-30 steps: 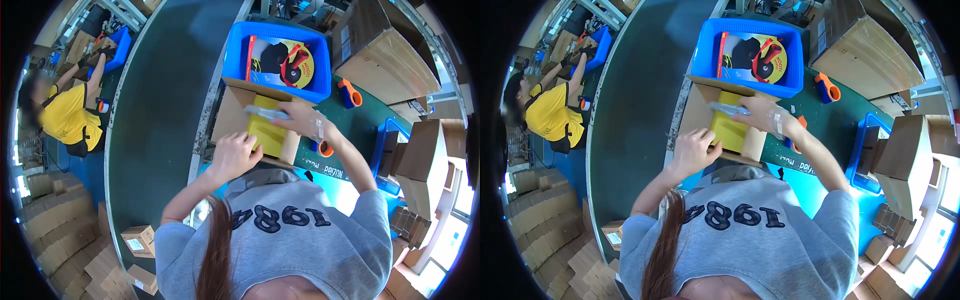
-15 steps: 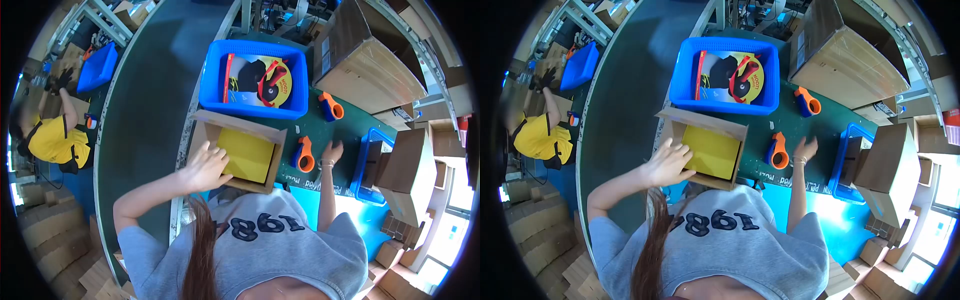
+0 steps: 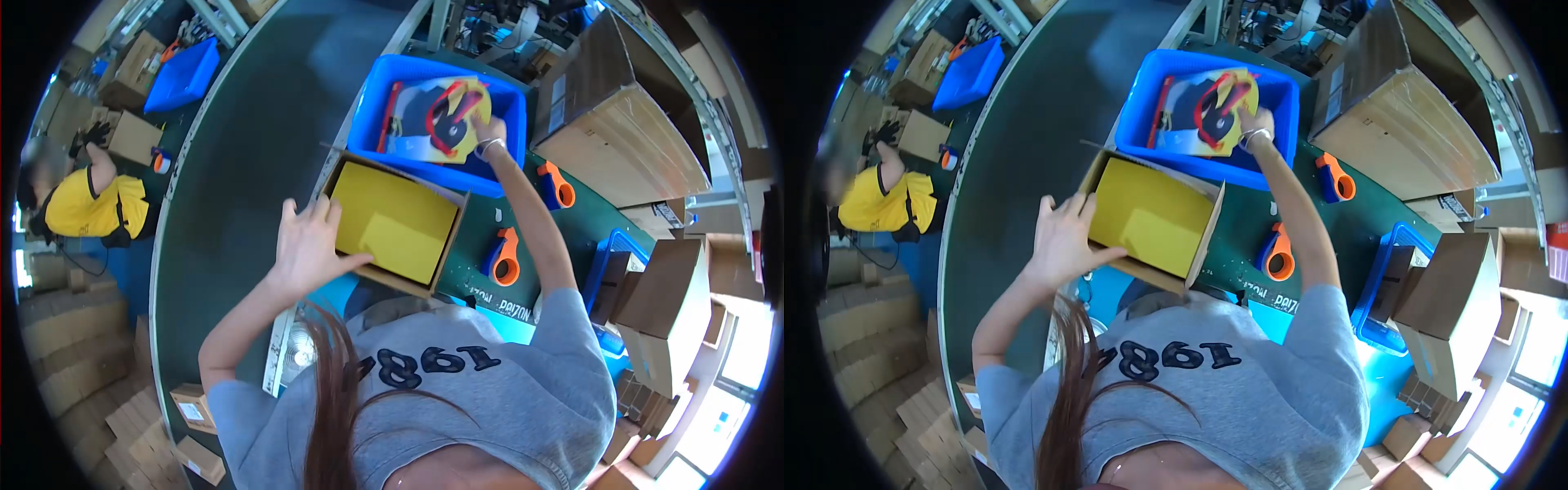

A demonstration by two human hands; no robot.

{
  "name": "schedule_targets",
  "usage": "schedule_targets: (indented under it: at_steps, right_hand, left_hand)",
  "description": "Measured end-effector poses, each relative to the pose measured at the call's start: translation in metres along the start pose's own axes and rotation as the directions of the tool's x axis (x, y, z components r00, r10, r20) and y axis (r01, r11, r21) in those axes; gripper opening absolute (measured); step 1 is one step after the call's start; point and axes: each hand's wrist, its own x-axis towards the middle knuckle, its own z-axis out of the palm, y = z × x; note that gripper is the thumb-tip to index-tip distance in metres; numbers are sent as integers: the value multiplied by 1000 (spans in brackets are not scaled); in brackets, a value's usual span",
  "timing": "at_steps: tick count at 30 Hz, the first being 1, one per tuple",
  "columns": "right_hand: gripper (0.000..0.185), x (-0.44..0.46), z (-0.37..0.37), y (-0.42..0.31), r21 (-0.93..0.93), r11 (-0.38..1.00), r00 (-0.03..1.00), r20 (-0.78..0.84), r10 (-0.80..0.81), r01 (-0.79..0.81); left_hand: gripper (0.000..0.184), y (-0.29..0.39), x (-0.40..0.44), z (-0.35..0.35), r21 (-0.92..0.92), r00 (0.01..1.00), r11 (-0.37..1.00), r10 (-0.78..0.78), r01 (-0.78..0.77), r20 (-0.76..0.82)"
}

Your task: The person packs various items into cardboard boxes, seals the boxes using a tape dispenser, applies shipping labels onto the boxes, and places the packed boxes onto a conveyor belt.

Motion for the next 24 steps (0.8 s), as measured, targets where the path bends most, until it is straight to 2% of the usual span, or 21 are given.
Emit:
schedule_targets:
  at_steps: [2,4,5,6,8,10,11,12,14,15,16,17,19,20,24]
  right_hand:
    - [27,-20,-39,-23,103,987,990,-84,-114,123]
    - [26,-66,-99,-50,101,913,898,-250,-362,396]
    - [25,-87,-126,-55,-59,818,743,-385,-547,572]
    - [23,-109,-153,-59,-267,699,531,-490,-691,663]
    - [19,-154,-201,-75,-74,600,433,-622,-652,797]
    - [16,-185,-218,-86,-37,530,365,-685,-631,847]
    - [15,-194,-219,-89,-32,493,334,-698,-634,869]
    - [15,-202,-216,-86,-35,490,334,-690,-643,871]
    - [16,-211,-204,-78,-263,393,254,-438,-862,881]
    - [19,-209,-198,-69,-368,268,134,-351,-927,890]
    - [21,-206,-196,-60,-458,132,15,-250,-968,879]
    - [21,-205,-198,-53,-457,120,6,-243,-970,881]
    - [24,-207,-201,-48,-487,-10,-33,-39,-999,873]
    - [24,-211,-201,-52,-483,-20,-42,-35,-999,875]
    - [20,-238,-207,-91,-574,-74,-27,90,-996,816]
  left_hand:
    - [77,-8,-2,4,1,999,1000,-31,31,7]
    - [80,-15,-2,5,4,998,998,-60,60,5]
    - [80,-16,-3,6,-1,998,998,-65,65,3]
    - [80,-13,-5,7,3,999,999,-39,39,-16]
    - [80,-7,-8,11,13,998,1000,14,-14,-55]
    - [80,-7,-11,18,14,996,999,39,-38,-80]
    - [78,-9,-11,22,1,981,995,99,-100,-165]
    - [77,-9,-11,28,-12,957,987,153,-161,-247]
    - [74,-10,-10,36,-21,879,960,247,-280,-408]
    - [74,-12,-10,37,-26,879,962,237,-271,-413]
    - [74,-14,-11,37,-45,934,982,161,-185,-320]
    - [73,-16,-13,37,-56,972,994,82,-96,-221]
    - [72,-23,-19,37,-48,996,995,-86,85,-11]
    - [72,-26,-20,43,-52,995,994,-96,95,-12]
    - [54,-36,-16,74,-212,980,976,-84,44,-183]
